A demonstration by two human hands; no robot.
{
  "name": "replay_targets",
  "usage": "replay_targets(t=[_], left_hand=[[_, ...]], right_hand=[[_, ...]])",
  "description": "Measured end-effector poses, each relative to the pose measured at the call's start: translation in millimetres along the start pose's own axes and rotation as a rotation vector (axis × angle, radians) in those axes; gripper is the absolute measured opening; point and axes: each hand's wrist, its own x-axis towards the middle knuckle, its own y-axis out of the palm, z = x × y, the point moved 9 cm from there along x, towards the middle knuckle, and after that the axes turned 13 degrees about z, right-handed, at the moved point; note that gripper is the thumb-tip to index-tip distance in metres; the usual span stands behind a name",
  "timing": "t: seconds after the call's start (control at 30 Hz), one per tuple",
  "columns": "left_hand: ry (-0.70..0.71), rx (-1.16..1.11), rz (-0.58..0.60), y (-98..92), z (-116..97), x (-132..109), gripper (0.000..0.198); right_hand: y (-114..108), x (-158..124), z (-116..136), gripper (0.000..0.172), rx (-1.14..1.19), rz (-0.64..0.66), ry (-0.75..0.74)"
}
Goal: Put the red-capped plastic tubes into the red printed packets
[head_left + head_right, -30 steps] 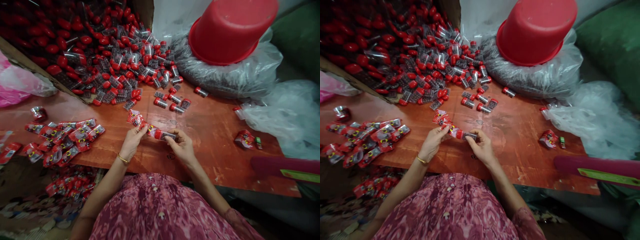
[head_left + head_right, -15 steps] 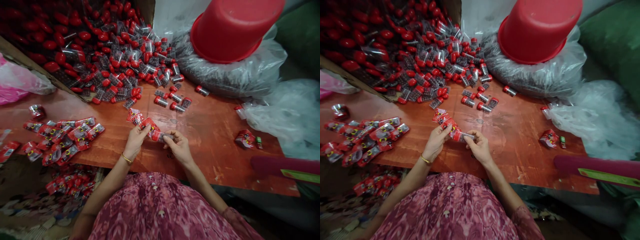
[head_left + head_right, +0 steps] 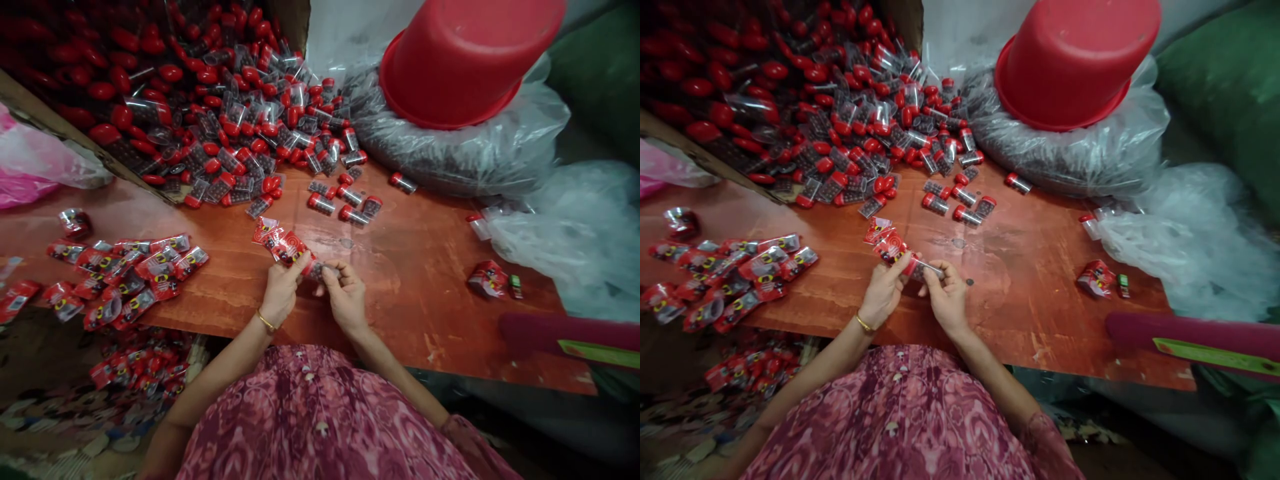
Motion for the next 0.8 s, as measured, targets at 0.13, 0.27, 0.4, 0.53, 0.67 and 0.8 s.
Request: replay_targets(t=[0.13,0.27,0.4,0.53,0.67,0.8], left_hand=[[0.015,-0.001,0.001,8.9,3.9,-1.8,0.042],[0.026,-0.032,-0.004,11.5,7.8,-5.0,0.043],[-0.016,-0.077,0.060,17.6,12.5,-3.4,0.042],[0.006,-0.054,0.060,19.0,17.0,-3.3,0.039],[0.019,-0.040,-0.013,11.1,22.4,-6.7,0.040],[-0.031,-0.051,0.071,11.6,17.4,-3.5,0.038]], right_hand=[[9.2,1.8,-11.3,0.030,0.195,-0.028,0.008],[10.3,0.1,0.6,0.027,0.085,-0.050,-0.050],[7.2,1.5,6.0,0.025,-0.021,-0.029,-0.055],[4.1,3.9,-6.3,0.022,0.031,-0.040,-0.013],[-1.4,-1.3,2.6,0.021,-0.104,-0.159,-0.122],[12.8,6.1,0.8,0.023,-0.058,0.025,-0.036]])
